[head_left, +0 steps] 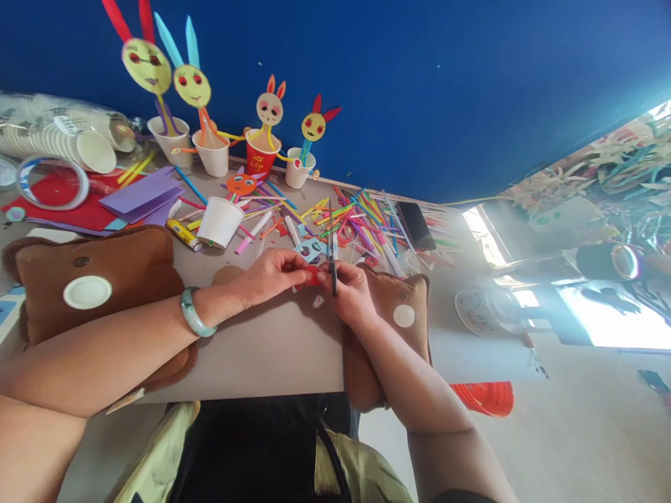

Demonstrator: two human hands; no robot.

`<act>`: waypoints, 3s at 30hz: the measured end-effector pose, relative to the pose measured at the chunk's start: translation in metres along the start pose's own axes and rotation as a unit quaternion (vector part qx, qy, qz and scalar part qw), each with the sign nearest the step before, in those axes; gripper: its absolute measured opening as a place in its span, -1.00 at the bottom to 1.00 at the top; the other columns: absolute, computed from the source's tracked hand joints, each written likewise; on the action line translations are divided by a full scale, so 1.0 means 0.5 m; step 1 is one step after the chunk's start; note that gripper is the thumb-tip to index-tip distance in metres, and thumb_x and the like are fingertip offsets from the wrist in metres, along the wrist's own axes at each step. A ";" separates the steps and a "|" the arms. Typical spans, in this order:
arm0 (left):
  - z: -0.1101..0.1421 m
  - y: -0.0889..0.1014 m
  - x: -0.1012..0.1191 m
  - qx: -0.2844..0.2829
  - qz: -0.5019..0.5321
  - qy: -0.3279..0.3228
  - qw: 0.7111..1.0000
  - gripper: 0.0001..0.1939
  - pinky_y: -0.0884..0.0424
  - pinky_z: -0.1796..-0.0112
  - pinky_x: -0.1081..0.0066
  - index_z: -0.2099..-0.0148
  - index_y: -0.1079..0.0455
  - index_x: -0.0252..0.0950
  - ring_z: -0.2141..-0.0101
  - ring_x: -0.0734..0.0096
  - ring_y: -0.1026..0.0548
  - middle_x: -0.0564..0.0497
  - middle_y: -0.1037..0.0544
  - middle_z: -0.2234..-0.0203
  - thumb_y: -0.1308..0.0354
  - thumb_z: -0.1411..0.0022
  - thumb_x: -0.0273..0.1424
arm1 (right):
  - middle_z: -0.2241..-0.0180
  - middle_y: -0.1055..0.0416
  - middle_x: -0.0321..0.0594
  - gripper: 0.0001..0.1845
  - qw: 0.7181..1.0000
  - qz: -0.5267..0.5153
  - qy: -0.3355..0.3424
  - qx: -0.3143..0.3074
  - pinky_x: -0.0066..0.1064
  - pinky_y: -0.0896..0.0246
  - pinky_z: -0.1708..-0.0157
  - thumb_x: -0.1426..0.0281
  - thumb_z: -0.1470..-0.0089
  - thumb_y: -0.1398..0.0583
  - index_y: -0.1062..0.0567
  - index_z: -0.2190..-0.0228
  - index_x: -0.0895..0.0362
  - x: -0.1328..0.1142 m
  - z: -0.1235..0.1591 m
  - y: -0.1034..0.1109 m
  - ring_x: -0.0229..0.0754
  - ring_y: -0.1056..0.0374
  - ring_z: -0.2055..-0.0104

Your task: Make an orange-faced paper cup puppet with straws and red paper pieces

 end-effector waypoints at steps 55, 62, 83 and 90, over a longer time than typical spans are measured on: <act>-0.004 0.063 0.086 0.067 0.100 0.017 0.993 -0.89 -0.40 0.32 0.37 0.46 -0.43 -0.31 0.45 0.43 -0.50 0.05 -0.55 0.55 -0.29 0.04 -0.40 | 0.60 -0.23 -0.39 -0.49 0.942 0.181 -0.053 -0.278 -0.47 0.06 0.55 -0.02 0.06 -0.35 -0.40 0.57 0.15 -0.069 0.017 -0.015 -0.35 -0.06 0.54; -0.002 0.061 0.090 0.035 0.076 0.010 0.996 -0.91 -0.42 0.31 0.38 0.47 -0.45 -0.32 0.42 0.41 -0.53 0.02 -0.57 0.51 -0.27 0.02 -0.41 | 0.62 -0.14 -0.42 -0.43 0.933 0.156 -0.067 -0.316 -0.46 0.08 0.53 -0.10 0.05 -0.31 -0.35 0.58 0.14 -0.069 0.017 -0.013 -0.36 0.01 0.54; 0.002 0.059 0.100 0.032 0.068 0.005 0.997 -0.91 -0.40 0.34 0.41 0.50 -0.45 -0.32 0.44 0.43 -0.51 0.02 -0.56 0.52 -0.25 0.05 -0.40 | 0.60 -0.06 -0.44 -0.37 0.926 0.177 -0.090 -0.320 -0.43 0.19 0.51 -0.16 0.09 -0.31 -0.33 0.59 0.16 -0.064 0.015 -0.008 -0.37 0.09 0.52; 0.000 0.060 0.095 0.032 0.069 0.005 0.997 -0.91 -0.40 0.34 0.41 0.50 -0.46 -0.32 0.44 0.44 -0.51 0.02 -0.56 0.52 -0.25 0.04 -0.41 | 0.60 -0.07 -0.44 -0.37 0.927 0.185 -0.088 -0.315 -0.44 0.19 0.52 -0.15 0.10 -0.32 -0.34 0.59 0.16 -0.067 0.014 -0.006 -0.37 0.08 0.52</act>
Point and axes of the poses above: each hand's wrist, its own z-axis away from the middle knuckle, its own y-axis out of the back of the hand, x = y × z, the point moved 5 cm from there along -z, towards the middle knuckle
